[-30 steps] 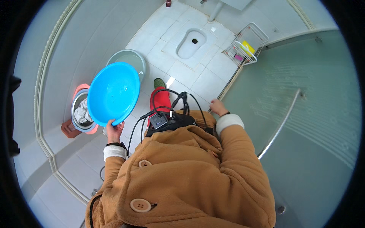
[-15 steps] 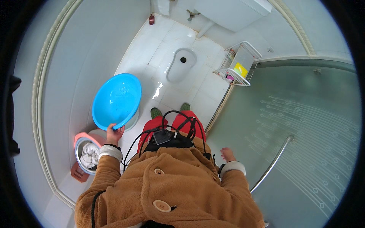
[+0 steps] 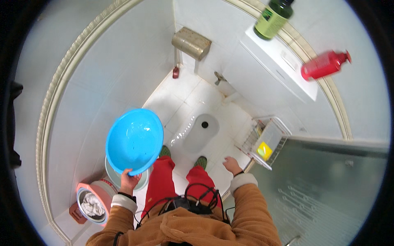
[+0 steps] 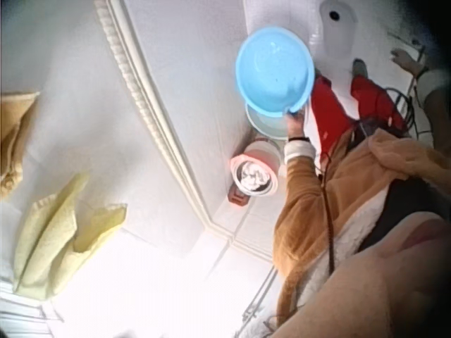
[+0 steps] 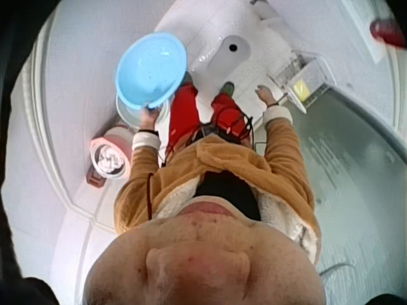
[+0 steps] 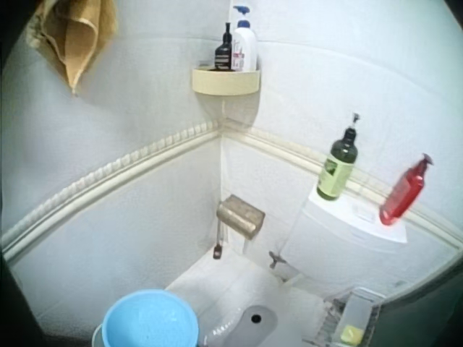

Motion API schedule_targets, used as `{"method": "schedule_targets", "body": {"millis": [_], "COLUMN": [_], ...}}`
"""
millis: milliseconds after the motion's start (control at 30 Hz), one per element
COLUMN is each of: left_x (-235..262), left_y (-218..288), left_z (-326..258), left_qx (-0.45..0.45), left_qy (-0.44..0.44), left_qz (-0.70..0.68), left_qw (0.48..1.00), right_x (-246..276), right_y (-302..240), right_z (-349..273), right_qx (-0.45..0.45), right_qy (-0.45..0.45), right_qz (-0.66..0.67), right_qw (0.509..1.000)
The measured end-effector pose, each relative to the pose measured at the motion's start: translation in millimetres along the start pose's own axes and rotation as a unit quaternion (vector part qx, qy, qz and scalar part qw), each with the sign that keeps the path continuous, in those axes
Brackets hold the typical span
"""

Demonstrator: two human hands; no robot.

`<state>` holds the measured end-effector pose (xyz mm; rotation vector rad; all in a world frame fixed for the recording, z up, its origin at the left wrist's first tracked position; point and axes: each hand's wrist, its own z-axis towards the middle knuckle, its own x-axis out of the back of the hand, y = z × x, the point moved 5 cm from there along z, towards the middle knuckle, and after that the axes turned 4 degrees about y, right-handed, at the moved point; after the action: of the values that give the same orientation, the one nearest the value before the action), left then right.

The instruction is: The person hand washes a white cloth in a light green basin, then transfers it to a blue basin for rinsing. They wring out the cloth and place it into a pink bucket. The person then cleans the floor with a sponge and refills the blue basin with water from the tap.

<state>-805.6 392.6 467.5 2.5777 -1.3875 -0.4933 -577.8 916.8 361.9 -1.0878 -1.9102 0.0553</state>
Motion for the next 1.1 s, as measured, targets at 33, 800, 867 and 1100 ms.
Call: {"method": "schedule_targets", "body": {"millis": [33,800,867,1100], "left_x": [-11,-70,-69,-80], "left_y": [-1,37,38,59], "left_z": [7,187,186,193], "left_qx": [0.001,0.050,0.079,0.052], "left_qy": [-0.007,0.010,0.008,0.063], "left_qz": [0.003,0.121,0.087,0.127], "left_qw": [1.000,0.991,0.993,0.989], "right_x": [13,115,100,-29], "right_y": [-32,-467,-466,-389], "right_z": [48,676,674,523], "right_qx": [0.032,0.010,0.039,-0.013], "right_qy": [-0.003,0.133,0.087,-0.002], "right_qz": [0.000,0.658,0.723,0.800], "right_qw": [0.999,0.742,0.684,0.600]}}
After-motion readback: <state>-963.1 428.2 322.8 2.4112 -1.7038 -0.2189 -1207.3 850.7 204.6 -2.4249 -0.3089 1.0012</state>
